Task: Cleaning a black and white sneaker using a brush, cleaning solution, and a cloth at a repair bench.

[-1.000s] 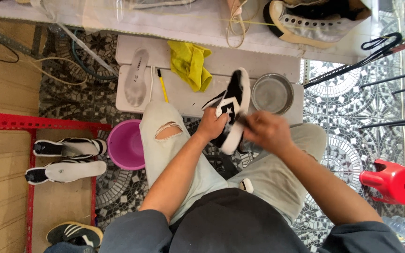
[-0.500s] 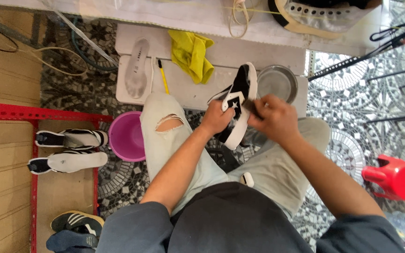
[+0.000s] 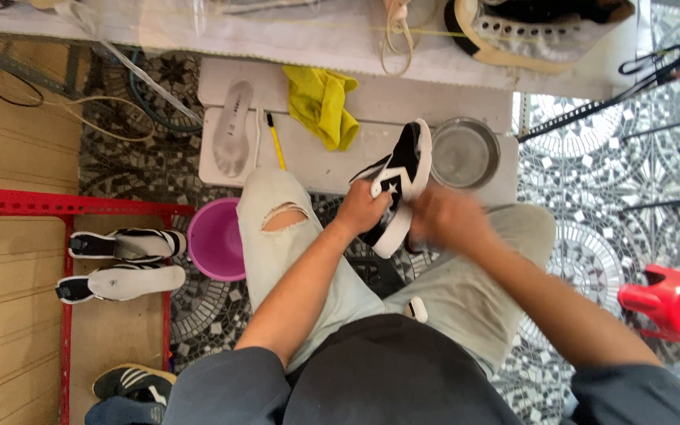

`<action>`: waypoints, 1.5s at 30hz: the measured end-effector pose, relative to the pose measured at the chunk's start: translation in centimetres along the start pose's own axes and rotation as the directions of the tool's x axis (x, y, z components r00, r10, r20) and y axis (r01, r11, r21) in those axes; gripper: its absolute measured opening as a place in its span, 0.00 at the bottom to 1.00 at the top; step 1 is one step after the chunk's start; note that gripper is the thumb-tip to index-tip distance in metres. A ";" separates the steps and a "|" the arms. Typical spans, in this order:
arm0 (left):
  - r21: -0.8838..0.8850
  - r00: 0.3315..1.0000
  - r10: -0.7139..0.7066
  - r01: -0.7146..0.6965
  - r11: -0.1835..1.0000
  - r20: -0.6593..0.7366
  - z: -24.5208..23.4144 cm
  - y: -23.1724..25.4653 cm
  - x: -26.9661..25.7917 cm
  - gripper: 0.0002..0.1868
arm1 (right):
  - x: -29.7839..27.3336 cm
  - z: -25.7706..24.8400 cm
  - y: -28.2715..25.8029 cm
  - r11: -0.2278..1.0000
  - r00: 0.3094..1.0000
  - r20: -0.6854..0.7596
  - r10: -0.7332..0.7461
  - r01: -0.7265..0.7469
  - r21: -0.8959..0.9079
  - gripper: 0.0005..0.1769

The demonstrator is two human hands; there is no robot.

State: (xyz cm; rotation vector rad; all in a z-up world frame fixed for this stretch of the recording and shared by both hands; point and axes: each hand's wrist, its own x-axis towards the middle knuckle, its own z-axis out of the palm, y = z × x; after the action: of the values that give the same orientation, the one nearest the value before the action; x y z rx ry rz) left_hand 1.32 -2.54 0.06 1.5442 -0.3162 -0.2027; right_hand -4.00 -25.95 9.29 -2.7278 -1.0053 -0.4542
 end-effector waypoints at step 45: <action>-0.782 0.706 -0.696 0.506 0.364 0.134 1.1 -0.1 -3.0 0.25 | 3.4 -2.4 -6.2 0.365 0.457 -0.133 0.880 -0.469 0.804 0.20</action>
State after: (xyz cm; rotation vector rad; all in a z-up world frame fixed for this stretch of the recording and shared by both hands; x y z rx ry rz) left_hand -1.89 -2.58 -0.31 0.6939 0.5362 -0.6649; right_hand -6.13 -19.94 13.25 -1.8366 0.2616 -0.5124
